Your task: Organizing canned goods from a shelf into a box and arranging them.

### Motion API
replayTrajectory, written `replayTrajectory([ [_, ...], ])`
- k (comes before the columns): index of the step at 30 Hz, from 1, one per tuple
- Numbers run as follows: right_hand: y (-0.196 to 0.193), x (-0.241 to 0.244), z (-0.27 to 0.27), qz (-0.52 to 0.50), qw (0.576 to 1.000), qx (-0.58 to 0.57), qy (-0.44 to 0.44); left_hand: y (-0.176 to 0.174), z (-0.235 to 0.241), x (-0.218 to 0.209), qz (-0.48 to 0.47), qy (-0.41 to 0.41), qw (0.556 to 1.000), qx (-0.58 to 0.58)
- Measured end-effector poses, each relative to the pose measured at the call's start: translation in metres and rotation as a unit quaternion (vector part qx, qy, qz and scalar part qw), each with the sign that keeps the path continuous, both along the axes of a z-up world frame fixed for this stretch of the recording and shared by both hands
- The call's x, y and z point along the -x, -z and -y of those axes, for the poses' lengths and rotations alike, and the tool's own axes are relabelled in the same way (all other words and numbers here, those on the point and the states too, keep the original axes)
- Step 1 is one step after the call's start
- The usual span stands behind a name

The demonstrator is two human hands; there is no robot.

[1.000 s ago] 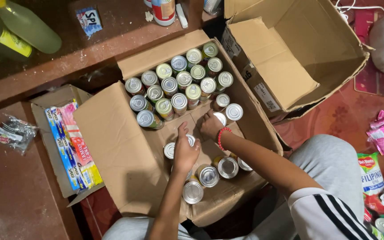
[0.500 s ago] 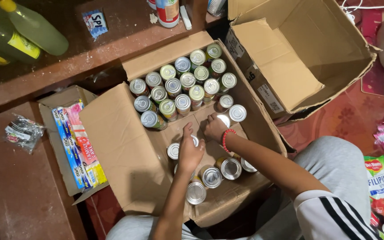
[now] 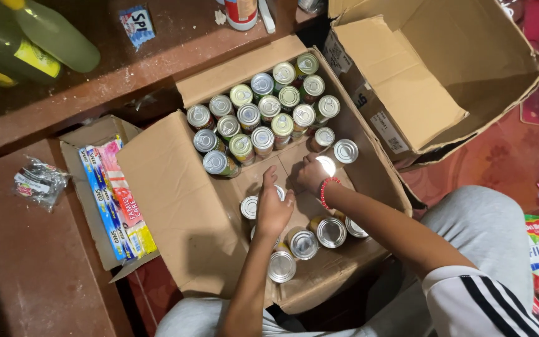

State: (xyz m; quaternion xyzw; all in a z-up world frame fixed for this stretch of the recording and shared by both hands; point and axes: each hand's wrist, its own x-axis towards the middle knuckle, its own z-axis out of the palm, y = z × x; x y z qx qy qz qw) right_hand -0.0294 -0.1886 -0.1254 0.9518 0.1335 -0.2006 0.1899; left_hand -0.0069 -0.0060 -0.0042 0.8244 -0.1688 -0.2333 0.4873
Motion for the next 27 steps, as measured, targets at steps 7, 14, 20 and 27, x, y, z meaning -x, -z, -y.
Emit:
replayTrajectory([
  [7,-0.009,0.008,0.010,0.063,0.997,0.027,-0.028,0.005,0.000,-0.001,0.010,0.005,1.000,0.009],
  [14,0.012,0.010,0.012,0.101,0.994,0.000,-0.051,0.010,-0.006,-0.002,0.023,0.002,1.000,0.008],
  [20,0.000,0.003,0.007,0.045,0.998,-0.019,-0.026,0.010,-0.010,-0.011,0.023,-0.013,1.000,0.009],
  [27,-0.003,-0.001,-0.013,0.065,0.996,-0.049,-0.025,0.006,-0.028,-0.028,0.025,-0.042,0.998,-0.039],
])
